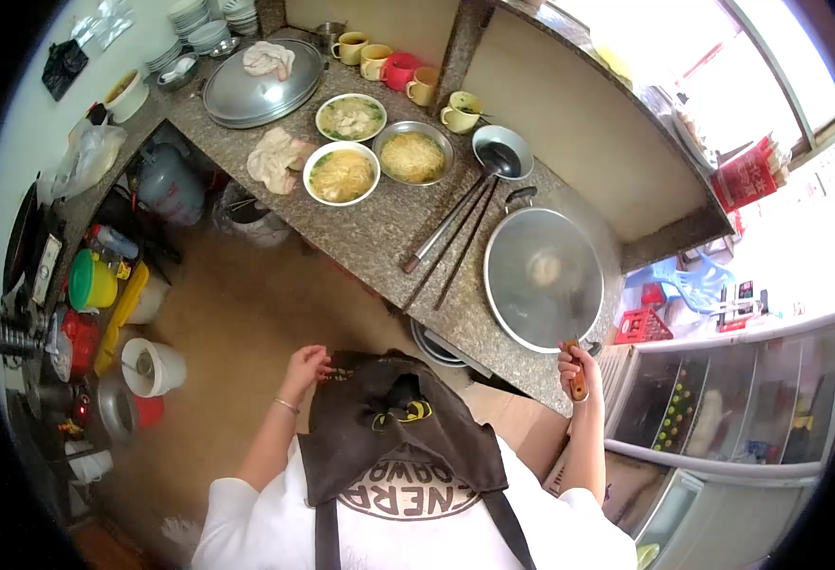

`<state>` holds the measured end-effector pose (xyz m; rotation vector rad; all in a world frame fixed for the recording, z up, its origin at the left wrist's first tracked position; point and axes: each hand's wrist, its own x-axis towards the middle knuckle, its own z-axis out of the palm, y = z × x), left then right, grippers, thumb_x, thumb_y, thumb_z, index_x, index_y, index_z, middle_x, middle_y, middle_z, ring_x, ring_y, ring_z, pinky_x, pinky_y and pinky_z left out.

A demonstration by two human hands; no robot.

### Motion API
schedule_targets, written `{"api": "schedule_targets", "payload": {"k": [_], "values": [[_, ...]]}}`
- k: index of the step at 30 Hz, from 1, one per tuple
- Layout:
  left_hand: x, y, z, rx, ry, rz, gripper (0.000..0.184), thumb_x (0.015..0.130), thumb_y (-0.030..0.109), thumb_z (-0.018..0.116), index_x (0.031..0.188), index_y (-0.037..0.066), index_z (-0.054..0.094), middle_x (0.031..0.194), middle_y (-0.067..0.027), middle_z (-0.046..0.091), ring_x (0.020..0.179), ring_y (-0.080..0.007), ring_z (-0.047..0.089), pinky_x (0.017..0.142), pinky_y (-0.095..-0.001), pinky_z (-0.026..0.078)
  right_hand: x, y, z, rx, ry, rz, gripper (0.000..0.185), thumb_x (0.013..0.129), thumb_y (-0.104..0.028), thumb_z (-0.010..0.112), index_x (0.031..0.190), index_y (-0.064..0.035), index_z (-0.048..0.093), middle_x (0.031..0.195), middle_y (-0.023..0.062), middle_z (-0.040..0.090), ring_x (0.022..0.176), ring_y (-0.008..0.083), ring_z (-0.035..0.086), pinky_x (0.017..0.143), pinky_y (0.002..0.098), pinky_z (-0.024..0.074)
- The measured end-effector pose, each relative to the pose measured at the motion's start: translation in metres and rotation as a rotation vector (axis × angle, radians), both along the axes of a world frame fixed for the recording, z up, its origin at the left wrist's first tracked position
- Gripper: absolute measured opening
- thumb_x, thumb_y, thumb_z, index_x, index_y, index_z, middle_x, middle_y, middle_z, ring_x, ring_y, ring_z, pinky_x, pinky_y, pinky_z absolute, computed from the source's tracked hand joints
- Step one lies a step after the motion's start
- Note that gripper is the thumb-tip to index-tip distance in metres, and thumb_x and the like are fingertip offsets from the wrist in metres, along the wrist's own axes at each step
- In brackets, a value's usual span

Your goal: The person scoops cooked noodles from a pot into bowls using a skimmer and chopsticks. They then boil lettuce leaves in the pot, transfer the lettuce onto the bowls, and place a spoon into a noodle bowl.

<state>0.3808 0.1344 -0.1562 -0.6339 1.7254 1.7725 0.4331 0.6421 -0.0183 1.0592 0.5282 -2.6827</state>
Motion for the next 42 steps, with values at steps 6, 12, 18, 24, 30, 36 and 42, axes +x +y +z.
{"api": "schedule_targets", "payload": {"k": [6,12,18,24,30,36,42], "values": [[0.006,-0.016,-0.003,-0.012,-0.039,0.067,0.033,0.087,0.026,0.051,0.111,0.003,0.050,0.092,-0.0074,0.060,0.075,-0.0148,0.060,0.062,-0.0275,0.050,-0.051,-0.052,0.018,0.318,0.184,0.193,0.026,0.084,-0.014,0.047,0.108,-0.0036,0.045,0.068,0.0005,0.039,0.046,0.0065,0.032,0.037,0.0186,0.0277],[0.012,-0.023,0.001,-0.007,-0.010,0.072,0.032,0.088,0.024,0.050,0.112,0.002,0.050,0.093,-0.0080,0.060,0.074,-0.0155,0.060,0.062,-0.0266,0.049,-0.153,-0.135,0.029,0.612,0.257,0.374,0.013,0.082,-0.011,0.049,0.094,-0.0051,0.047,0.065,0.0013,0.041,0.045,0.0073,0.034,0.037,0.0204,0.0277],[0.027,-0.044,-0.003,0.007,-0.017,0.215,0.030,0.086,0.025,0.052,0.108,0.004,0.051,0.088,-0.0071,0.060,0.068,-0.0141,0.060,0.057,-0.0259,0.048,-0.214,-0.169,-0.037,1.459,0.354,0.604,0.039,0.077,-0.013,0.050,0.113,0.0020,0.043,0.070,0.0115,0.054,0.052,0.0201,0.051,0.048,0.0320,0.0425],[0.039,-0.048,-0.008,-0.044,-0.064,0.252,0.032,0.085,0.029,0.053,0.107,0.005,0.051,0.088,-0.0061,0.060,0.071,-0.0149,0.061,0.058,-0.0258,0.047,-0.213,-0.159,-0.043,1.702,0.365,0.534,0.055,0.077,-0.016,0.052,0.126,0.0013,0.034,0.073,0.0143,0.056,0.060,0.0232,0.054,0.055,0.0338,0.0443],[0.023,-0.021,-0.001,-0.002,-0.121,0.171,0.031,0.085,0.027,0.054,0.108,0.006,0.052,0.088,-0.0058,0.060,0.071,-0.0139,0.059,0.059,-0.0246,0.046,-0.195,-0.124,-0.032,1.387,0.449,0.526,0.051,0.078,-0.010,0.051,0.126,-0.0020,0.035,0.065,0.0054,0.050,0.047,0.0113,0.045,0.041,0.0260,0.0387],[-0.038,0.024,0.020,-0.012,0.017,-0.047,0.031,0.087,0.025,0.051,0.111,0.005,0.051,0.092,-0.0063,0.060,0.075,-0.0143,0.060,0.060,-0.0252,0.048,-0.177,-0.135,-0.037,1.861,0.452,0.489,0.053,0.076,-0.011,0.053,0.124,0.0019,0.035,0.099,0.0274,0.054,0.091,0.0405,0.054,0.076,0.0395,0.0435],[-0.055,0.040,0.031,0.006,0.030,-0.045,0.031,0.088,0.023,0.050,0.113,0.005,0.051,0.090,-0.0054,0.060,0.075,-0.0147,0.060,0.061,-0.0267,0.049,-0.097,-0.080,-0.047,1.350,0.026,0.296,0.049,0.076,-0.007,0.051,0.124,0.0019,0.040,0.094,0.0089,0.058,0.079,0.0123,0.052,0.070,0.0251,0.0431]]}}
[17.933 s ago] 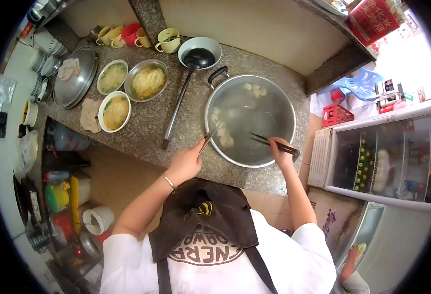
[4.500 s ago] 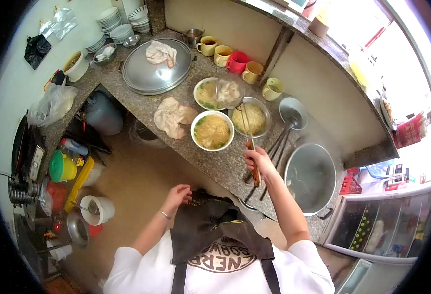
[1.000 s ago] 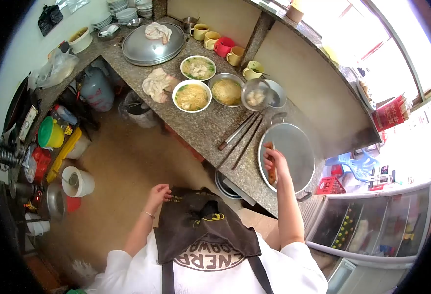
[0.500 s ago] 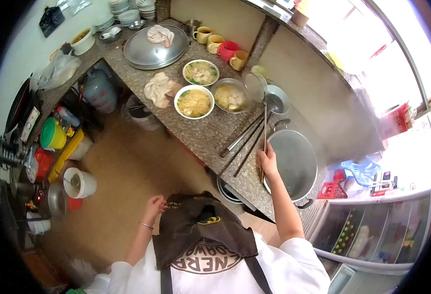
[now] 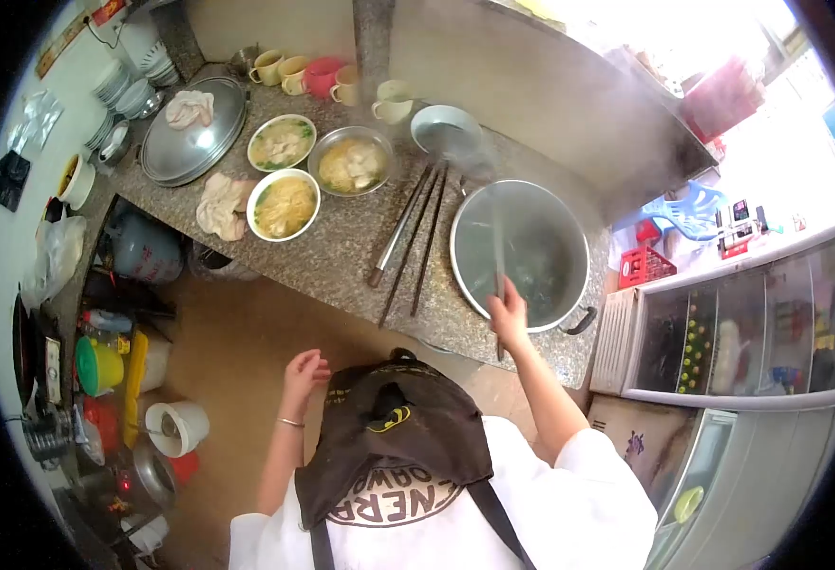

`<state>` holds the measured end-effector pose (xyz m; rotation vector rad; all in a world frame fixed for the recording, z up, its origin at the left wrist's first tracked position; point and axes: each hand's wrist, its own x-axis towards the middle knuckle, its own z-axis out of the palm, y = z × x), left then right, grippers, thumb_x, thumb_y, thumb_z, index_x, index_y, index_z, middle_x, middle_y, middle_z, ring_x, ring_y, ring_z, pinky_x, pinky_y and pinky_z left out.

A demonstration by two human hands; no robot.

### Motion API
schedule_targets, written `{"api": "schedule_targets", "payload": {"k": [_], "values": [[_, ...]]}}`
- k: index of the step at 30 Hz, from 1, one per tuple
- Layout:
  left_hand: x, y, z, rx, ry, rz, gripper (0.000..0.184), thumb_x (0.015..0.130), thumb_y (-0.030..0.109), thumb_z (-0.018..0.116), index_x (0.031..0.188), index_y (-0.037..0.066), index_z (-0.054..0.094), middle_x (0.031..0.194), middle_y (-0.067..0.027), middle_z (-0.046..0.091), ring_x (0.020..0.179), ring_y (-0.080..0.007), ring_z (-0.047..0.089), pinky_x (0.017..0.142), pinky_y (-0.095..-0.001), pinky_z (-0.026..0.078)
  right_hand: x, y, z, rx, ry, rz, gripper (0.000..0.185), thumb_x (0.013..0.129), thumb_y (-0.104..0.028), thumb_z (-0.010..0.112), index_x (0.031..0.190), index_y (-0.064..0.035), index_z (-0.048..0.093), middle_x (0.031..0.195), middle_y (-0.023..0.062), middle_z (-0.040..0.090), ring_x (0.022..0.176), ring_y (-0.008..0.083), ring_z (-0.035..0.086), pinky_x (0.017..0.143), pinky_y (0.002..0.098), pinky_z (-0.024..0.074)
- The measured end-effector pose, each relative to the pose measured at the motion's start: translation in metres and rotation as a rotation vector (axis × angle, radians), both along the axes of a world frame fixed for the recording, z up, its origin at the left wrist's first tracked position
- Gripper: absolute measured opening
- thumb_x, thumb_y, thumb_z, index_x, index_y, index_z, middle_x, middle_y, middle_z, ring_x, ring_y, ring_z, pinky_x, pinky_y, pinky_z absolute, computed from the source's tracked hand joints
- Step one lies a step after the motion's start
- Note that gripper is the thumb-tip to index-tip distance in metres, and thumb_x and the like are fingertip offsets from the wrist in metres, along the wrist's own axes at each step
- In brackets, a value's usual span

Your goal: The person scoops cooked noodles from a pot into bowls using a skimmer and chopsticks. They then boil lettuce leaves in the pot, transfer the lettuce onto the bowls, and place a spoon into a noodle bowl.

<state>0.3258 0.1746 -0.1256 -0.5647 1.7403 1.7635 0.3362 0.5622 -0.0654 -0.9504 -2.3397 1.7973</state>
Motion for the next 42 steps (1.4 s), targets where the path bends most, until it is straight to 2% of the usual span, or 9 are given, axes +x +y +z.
{"api": "schedule_targets", "payload": {"k": [1,2,3,9,12,15,24,28,42], "values": [[0.005,-0.002,-0.003,-0.006,-0.022,0.035,0.031,0.087,0.023,0.050,0.112,0.005,0.051,0.090,-0.0056,0.060,0.075,-0.0149,0.060,0.062,-0.0271,0.049,0.017,0.025,-0.023,0.127,0.101,-0.026,0.049,0.076,-0.004,0.048,0.123,0.0024,0.040,0.096,0.0092,0.058,0.081,0.0130,0.053,0.071,0.0259,0.0434],[0.011,-0.003,-0.005,-0.007,-0.023,0.036,0.031,0.087,0.023,0.050,0.112,0.005,0.051,0.090,-0.0056,0.060,0.075,-0.0149,0.060,0.062,-0.0271,0.049,0.031,0.052,-0.053,0.211,0.282,-0.097,0.043,0.073,-0.004,0.046,0.116,-0.0022,0.049,0.071,0.0001,0.052,0.064,0.0076,0.047,0.055,0.0223,0.0393],[0.017,-0.004,-0.007,-0.035,-0.052,0.034,0.031,0.087,0.023,0.050,0.112,0.004,0.051,0.090,-0.0058,0.060,0.075,-0.0152,0.060,0.062,-0.0273,0.049,0.040,0.074,-0.068,0.192,0.308,-0.171,0.040,0.073,-0.003,0.045,0.113,0.0008,0.049,0.081,0.0049,0.057,0.074,0.0130,0.052,0.066,0.0265,0.0424],[0.035,0.012,-0.014,-0.056,-0.120,-0.018,0.029,0.086,0.023,0.052,0.109,0.005,0.052,0.089,-0.0062,0.060,0.075,-0.0157,0.060,0.063,-0.0274,0.049,0.019,0.130,-0.109,0.397,-0.109,-0.121,0.031,0.073,-0.012,0.049,0.099,0.0035,0.053,0.081,0.0173,0.060,0.074,0.0291,0.058,0.068,0.0358,0.0450],[0.028,0.025,-0.010,-0.020,-0.081,0.009,0.027,0.085,0.022,0.053,0.107,0.006,0.052,0.087,-0.0060,0.060,0.071,-0.0149,0.060,0.061,-0.0261,0.048,-0.009,0.099,-0.101,-0.235,-0.167,-0.262,0.010,0.075,-0.011,0.047,0.078,-0.0017,0.049,0.061,0.0090,0.050,0.046,0.0184,0.047,0.041,0.0323,0.0373],[0.024,0.028,-0.007,-0.008,-0.051,0.046,0.027,0.085,0.022,0.053,0.107,0.006,0.052,0.087,-0.0064,0.060,0.071,-0.0148,0.060,0.060,-0.0254,0.048,0.000,0.072,-0.079,-0.551,-0.122,-0.255,0.007,0.076,-0.009,0.047,0.071,-0.0061,0.044,0.051,0.0016,0.039,0.040,0.0124,0.037,0.036,0.0254,0.0325],[0.044,0.033,-0.026,-0.032,-0.102,0.083,0.030,0.086,0.023,0.053,0.110,0.005,0.051,0.090,-0.0068,0.059,0.073,-0.0155,0.060,0.059,-0.0260,0.049,0.072,0.091,-0.015,-1.921,0.069,-0.264,0.027,0.085,-0.009,0.043,0.110,0.0016,0.041,0.068,0.0022,0.037,0.047,0.0071,0.034,0.037,0.0177,0.0314],[0.045,0.047,-0.029,-0.023,-0.085,0.027,0.034,0.086,0.025,0.052,0.113,0.004,0.049,0.092,-0.0072,0.059,0.075,-0.0152,0.060,0.061,-0.0258,0.049,0.089,0.100,0.004,-1.855,0.038,-0.291,0.028,0.086,-0.009,0.043,0.111,0.0019,0.041,0.068,0.0022,0.036,0.048,0.0072,0.034,0.038,0.0175,0.0317],[0.049,0.018,-0.032,0.028,-0.039,0.114,0.030,0.086,0.023,0.052,0.109,0.005,0.051,0.088,-0.0069,0.059,0.067,-0.0130,0.057,0.057,-0.0236,0.046,-0.037,-0.029,0.044,-0.392,0.173,0.154,0.040,0.087,-0.015,0.046,0.125,-0.0089,0.037,0.060,-0.0023,0.037,0.041,0.0057,0.033,0.035,0.0195,0.0275]]}}
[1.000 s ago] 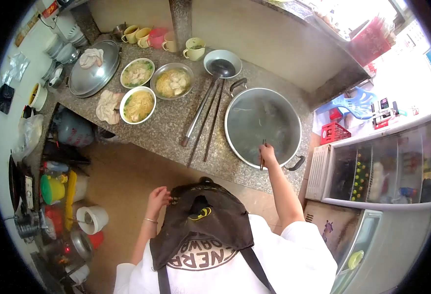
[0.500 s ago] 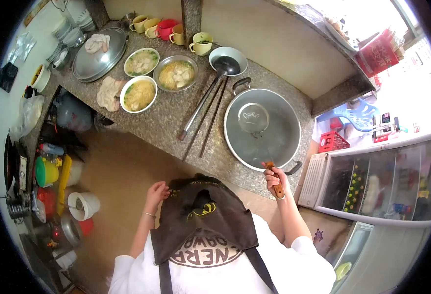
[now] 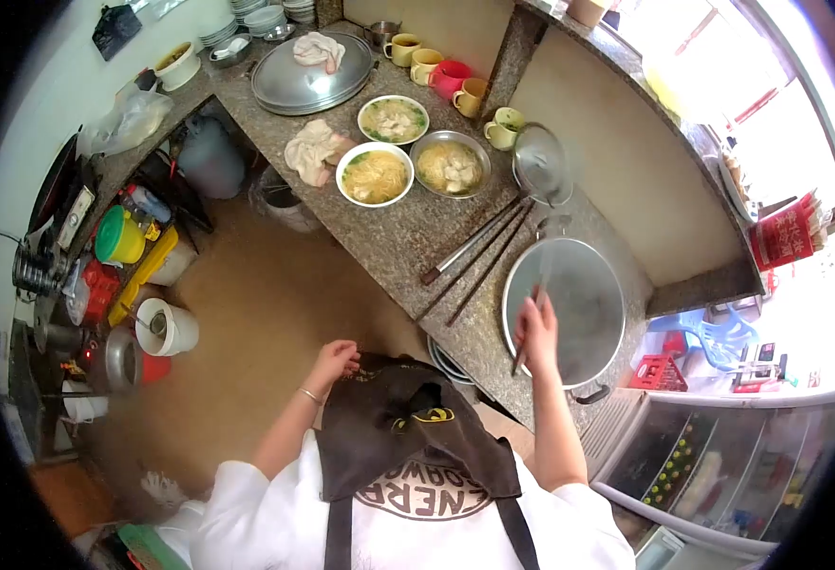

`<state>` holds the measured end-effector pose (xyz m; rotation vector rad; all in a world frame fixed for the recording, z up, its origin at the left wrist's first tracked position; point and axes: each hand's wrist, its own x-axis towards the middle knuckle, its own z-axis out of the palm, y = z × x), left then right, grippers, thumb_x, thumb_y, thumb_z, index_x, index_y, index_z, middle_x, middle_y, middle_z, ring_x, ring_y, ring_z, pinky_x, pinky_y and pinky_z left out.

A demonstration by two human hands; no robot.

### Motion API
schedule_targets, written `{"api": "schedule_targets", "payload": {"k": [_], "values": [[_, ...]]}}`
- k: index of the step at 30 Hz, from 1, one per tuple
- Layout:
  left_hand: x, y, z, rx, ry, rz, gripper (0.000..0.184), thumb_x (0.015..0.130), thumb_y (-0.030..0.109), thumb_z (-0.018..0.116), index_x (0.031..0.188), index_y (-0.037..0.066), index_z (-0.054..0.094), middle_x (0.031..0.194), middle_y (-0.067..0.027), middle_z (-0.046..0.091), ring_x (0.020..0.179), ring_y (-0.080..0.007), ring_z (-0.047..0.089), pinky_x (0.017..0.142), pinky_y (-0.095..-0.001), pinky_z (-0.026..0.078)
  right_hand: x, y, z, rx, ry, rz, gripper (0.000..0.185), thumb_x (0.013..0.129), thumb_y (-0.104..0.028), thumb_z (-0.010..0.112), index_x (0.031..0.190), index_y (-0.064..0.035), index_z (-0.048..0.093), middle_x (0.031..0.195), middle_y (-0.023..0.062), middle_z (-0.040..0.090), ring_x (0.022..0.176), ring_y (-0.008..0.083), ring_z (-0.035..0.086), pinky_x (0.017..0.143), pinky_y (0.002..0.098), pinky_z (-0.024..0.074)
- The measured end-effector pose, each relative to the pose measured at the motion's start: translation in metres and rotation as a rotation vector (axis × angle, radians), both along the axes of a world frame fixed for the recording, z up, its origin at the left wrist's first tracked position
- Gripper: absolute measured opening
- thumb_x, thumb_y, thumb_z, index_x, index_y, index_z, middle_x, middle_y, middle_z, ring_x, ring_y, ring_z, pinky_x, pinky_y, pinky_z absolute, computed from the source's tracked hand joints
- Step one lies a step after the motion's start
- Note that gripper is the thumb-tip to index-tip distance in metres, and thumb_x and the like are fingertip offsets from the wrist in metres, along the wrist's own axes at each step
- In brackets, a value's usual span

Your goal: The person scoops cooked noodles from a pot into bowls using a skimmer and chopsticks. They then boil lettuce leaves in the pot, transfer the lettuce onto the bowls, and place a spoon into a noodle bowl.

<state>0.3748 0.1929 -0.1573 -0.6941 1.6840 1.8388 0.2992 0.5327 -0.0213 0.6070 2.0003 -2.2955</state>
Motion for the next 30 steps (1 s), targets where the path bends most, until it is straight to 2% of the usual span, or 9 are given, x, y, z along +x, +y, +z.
{"api": "schedule_targets", "payload": {"k": [2,4,7,15,18,21,24,27,30], "values": [[0.010,-0.011,0.004,-0.020,-0.015,0.068,0.029,0.086,0.023,0.052,0.108,0.004,0.051,0.086,-0.0069,0.058,0.066,-0.0129,0.057,0.057,-0.0235,0.046,-0.035,-0.010,-0.066,0.563,0.229,0.088,0.046,0.084,-0.014,0.050,0.126,-0.0031,0.036,0.060,0.0027,0.047,0.045,0.0097,0.043,0.039,0.0254,0.0347],[0.024,-0.027,0.003,-0.005,-0.002,0.115,0.029,0.086,0.023,0.052,0.107,0.004,0.051,0.086,-0.0068,0.058,0.067,-0.0130,0.057,0.057,-0.0236,0.047,-0.047,-0.034,-0.046,0.793,0.144,0.183,0.049,0.079,-0.016,0.053,0.122,0.0026,0.039,0.076,0.0186,0.057,0.064,0.0314,0.055,0.063,0.0370,0.0453],[0.043,-0.051,0.005,-0.012,-0.012,0.212,0.028,0.086,0.023,0.052,0.106,0.004,0.051,0.086,-0.0065,0.058,0.067,-0.0132,0.057,0.056,-0.0237,0.047,-0.048,-0.053,-0.056,0.896,0.141,0.155,0.052,0.074,-0.013,0.052,0.123,0.0006,0.039,0.084,0.0251,0.057,0.076,0.0369,0.057,0.068,0.0387,0.0453],[0.066,-0.083,-0.005,-0.059,-0.115,0.252,0.025,0.085,0.022,0.052,0.104,0.006,0.052,0.087,-0.0068,0.060,0.070,-0.0134,0.059,0.058,-0.0233,0.047,-0.055,-0.054,-0.060,0.927,0.276,0.049,0.056,0.073,-0.008,0.052,0.126,0.0013,0.037,0.070,0.0149,0.057,0.058,0.0247,0.054,0.056,0.0334,0.0446],[0.054,-0.084,-0.005,-0.034,-0.111,0.226,0.026,0.085,0.021,0.053,0.105,0.006,0.052,0.087,-0.0074,0.061,0.070,-0.0138,0.059,0.058,-0.0238,0.048,-0.056,-0.054,-0.043,0.041,0.023,0.104,0.037,0.080,-0.006,0.047,0.117,-0.0051,0.045,0.066,-0.0001,0.046,0.049,0.0087,0.042,0.041,0.0221,0.0337],[0.037,-0.088,-0.001,-0.017,-0.067,0.182,0.026,0.085,0.022,0.053,0.106,0.006,0.052,0.088,-0.0081,0.061,0.070,-0.0144,0.060,0.058,-0.0245,0.048,-0.057,-0.054,-0.035,-0.314,0.030,-0.102,0.030,0.081,-0.006,0.045,0.110,-0.0106,0.047,0.064,-0.0021,0.040,0.044,0.0051,0.032,0.038,0.0178,0.0251],[0.034,-0.101,-0.003,-0.053,-0.072,0.207,0.028,0.085,0.024,0.053,0.106,0.005,0.052,0.089,-0.0080,0.061,0.072,-0.0149,0.060,0.059,-0.0255,0.049,-0.071,-0.026,-0.075,0.117,0.061,-0.240,0.040,0.080,-0.006,0.047,0.120,-0.0057,0.044,0.074,0.0044,0.052,0.053,0.0125,0.050,0.046,0.0266,0.0415],[0.042,-0.112,0.007,-0.043,-0.092,0.254,0.029,0.086,0.024,0.053,0.107,0.004,0.051,0.089,-0.0079,0.061,0.072,-0.0150,0.060,0.060,-0.0261,0.049,-0.097,0.003,-0.125,0.727,0.152,-0.322,0.055,0.077,-0.010,0.054,0.128,-0.0015,0.035,0.112,0.0197,0.054,0.099,0.0279,0.053,0.087,0.0344,0.0404],[0.054,-0.123,0.005,-0.089,-0.106,0.217,0.029,0.086,0.024,0.052,0.106,0.003,0.051,0.090,-0.0079,0.060,0.073,-0.0154,0.060,0.060,-0.0265,0.049,-0.112,0.000,-0.128,0.956,0.027,-0.343,0.054,0.077,-0.011,0.057,0.126,-0.0025,0.037,0.108,0.0221,0.055,0.094,0.0319,0.055,0.084,0.0372,0.0420]]}}
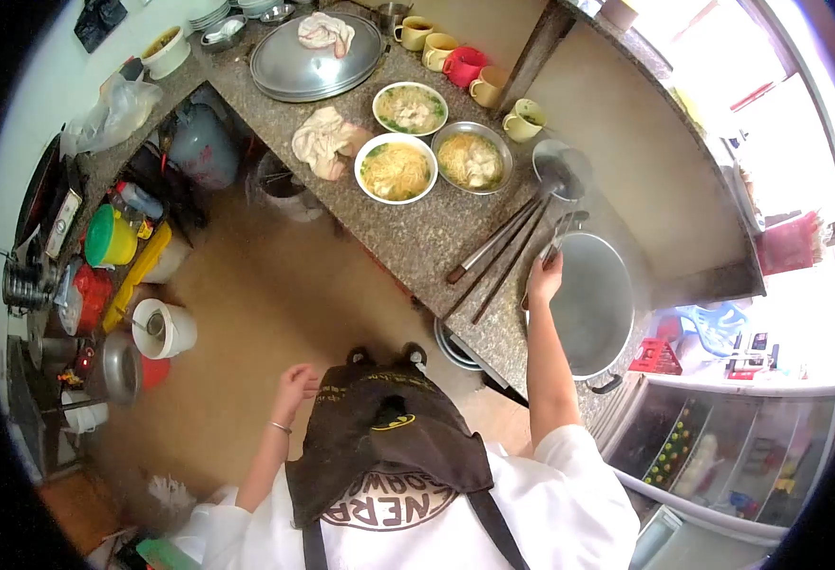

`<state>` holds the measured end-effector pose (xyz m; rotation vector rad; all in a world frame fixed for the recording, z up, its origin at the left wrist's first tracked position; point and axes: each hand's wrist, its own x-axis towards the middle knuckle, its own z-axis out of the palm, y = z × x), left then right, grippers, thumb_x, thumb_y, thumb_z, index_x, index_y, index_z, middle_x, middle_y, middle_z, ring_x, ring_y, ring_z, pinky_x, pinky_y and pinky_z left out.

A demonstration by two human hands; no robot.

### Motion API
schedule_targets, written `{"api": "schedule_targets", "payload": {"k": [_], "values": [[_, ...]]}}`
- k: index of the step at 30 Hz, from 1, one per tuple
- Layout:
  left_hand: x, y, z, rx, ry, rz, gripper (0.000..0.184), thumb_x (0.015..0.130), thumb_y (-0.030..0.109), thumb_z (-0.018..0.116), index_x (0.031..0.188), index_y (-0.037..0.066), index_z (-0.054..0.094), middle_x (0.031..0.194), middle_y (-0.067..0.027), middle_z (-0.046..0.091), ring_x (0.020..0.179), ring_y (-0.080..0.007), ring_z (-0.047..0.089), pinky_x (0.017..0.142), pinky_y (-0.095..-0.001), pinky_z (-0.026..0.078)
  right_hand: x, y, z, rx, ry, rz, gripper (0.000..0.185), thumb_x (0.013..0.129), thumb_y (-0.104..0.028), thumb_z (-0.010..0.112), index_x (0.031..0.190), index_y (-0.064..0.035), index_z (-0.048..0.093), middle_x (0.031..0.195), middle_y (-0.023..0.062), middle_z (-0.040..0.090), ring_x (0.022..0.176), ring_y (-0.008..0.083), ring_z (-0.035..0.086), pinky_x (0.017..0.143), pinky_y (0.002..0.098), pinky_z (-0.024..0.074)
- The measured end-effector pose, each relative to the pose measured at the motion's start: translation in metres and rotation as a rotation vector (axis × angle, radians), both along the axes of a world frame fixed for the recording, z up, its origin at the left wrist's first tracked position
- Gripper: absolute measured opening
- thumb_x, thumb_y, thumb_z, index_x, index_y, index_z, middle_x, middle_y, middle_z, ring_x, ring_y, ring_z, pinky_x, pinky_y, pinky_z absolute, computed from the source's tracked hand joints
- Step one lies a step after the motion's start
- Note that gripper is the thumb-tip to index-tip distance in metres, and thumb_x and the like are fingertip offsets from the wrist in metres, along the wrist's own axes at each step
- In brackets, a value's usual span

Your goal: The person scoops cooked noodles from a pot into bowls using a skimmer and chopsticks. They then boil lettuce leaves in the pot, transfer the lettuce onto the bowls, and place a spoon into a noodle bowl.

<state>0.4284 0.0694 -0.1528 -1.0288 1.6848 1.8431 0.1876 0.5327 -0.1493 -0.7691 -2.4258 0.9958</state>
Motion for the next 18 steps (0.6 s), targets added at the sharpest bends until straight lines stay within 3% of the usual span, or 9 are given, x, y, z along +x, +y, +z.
{"api": "schedule_targets", "payload": {"k": [2,4,6,8,9,10,12,14,18], "values": [[0.008,-0.009,-0.002,-0.024,-0.035,0.001,0.029,0.086,0.025,0.052,0.105,0.003,0.051,0.090,-0.0082,0.060,0.074,-0.0159,0.060,0.061,-0.0265,0.049,0.003,-0.001,-0.008,-0.055,-0.084,0.005,0.055,0.076,-0.013,0.059,0.126,-0.0047,0.038,0.108,0.0204,0.053,0.094,0.0356,0.052,0.084,0.0402,0.0411],[0.014,-0.015,0.000,-0.037,-0.059,0.001,0.029,0.086,0.025,0.052,0.104,0.002,0.051,0.091,-0.0081,0.060,0.074,-0.0161,0.060,0.061,-0.0265,0.049,0.006,-0.005,-0.019,0.062,-0.124,0.080,0.056,0.075,-0.013,0.060,0.126,-0.0068,0.037,0.109,0.0171,0.050,0.095,0.0370,0.050,0.083,0.0409,0.0411],[0.020,-0.019,-0.001,-0.044,-0.080,0.007,0.029,0.086,0.025,0.051,0.104,0.002,0.051,0.091,-0.0081,0.060,0.074,-0.0162,0.060,0.061,-0.0265,0.049,0.015,-0.017,-0.029,0.129,-0.068,0.055,0.056,0.071,-0.008,0.061,0.123,-0.0098,0.041,0.107,0.0162,0.049,0.098,0.0335,0.048,0.082,0.0394,0.0403],[0.022,-0.024,-0.003,-0.043,-0.091,0.030,0.029,0.086,0.025,0.052,0.103,0.002,0.050,0.091,-0.0083,0.059,0.074,-0.0163,0.060,0.061,-0.0264,0.048,0.025,-0.038,-0.023,0.574,-0.062,0.230,0.053,0.069,-0.004,0.056,0.120,-0.0134,0.044,0.115,0.0133,0.044,0.107,0.0316,0.043,0.087,0.0421,0.0377],[0.021,-0.026,-0.002,-0.044,-0.089,0.031,0.029,0.086,0.025,0.052,0.103,0.002,0.050,0.091,-0.0083,0.059,0.074,-0.0163,0.060,0.061,-0.0264,0.048,0.031,-0.053,-0.009,0.724,-0.283,0.336,0.052,0.069,-0.003,0.053,0.119,-0.0146,0.044,0.118,0.0096,0.043,0.111,0.0289,0.040,0.089,0.0426,0.0367],[0.021,-0.029,0.001,-0.035,-0.079,0.042,0.028,0.086,0.024,0.051,0.103,0.002,0.050,0.090,-0.0089,0.059,0.074,-0.0167,0.060,0.061,-0.0266,0.048,0.036,-0.051,-0.019,0.937,-0.224,0.519,0.047,0.072,-0.007,0.051,0.118,-0.0152,0.045,0.118,0.0065,0.044,0.110,0.0266,0.042,0.086,0.0413,0.0382],[0.016,-0.035,0.003,-0.030,-0.055,0.053,0.028,0.086,0.023,0.051,0.104,0.002,0.050,0.090,-0.0094,0.059,0.074,-0.0171,0.060,0.061,-0.0268,0.048,0.037,-0.057,-0.017,0.898,-0.541,0.674,0.039,0.074,-0.009,0.049,0.113,-0.0152,0.048,0.116,0.0047,0.045,0.106,0.0235,0.044,0.082,0.0400,0.0399],[0.012,-0.041,-0.001,-0.026,-0.048,0.054,0.028,0.086,0.022,0.050,0.104,0.001,0.050,0.090,-0.0106,0.059,0.075,-0.0183,0.060,0.062,-0.0276,0.049,0.040,-0.043,-0.025,1.062,-0.517,0.818,0.036,0.076,-0.012,0.049,0.112,-0.0155,0.046,0.113,0.0024,0.045,0.100,0.0203,0.046,0.078,0.0372,0.0428],[0.005,-0.052,-0.020,-0.049,0.010,0.081,0.029,0.086,0.021,0.050,0.108,0.000,0.048,0.090,-0.0110,0.059,0.075,-0.0185,0.060,0.062,-0.0278,0.049,0.027,-0.048,-0.010,1.074,-0.484,0.918,0.043,0.077,-0.010,0.048,0.119,-0.0169,0.042,0.114,0.0041,0.044,0.100,0.0218,0.048,0.071,0.0320,0.0487]]}}
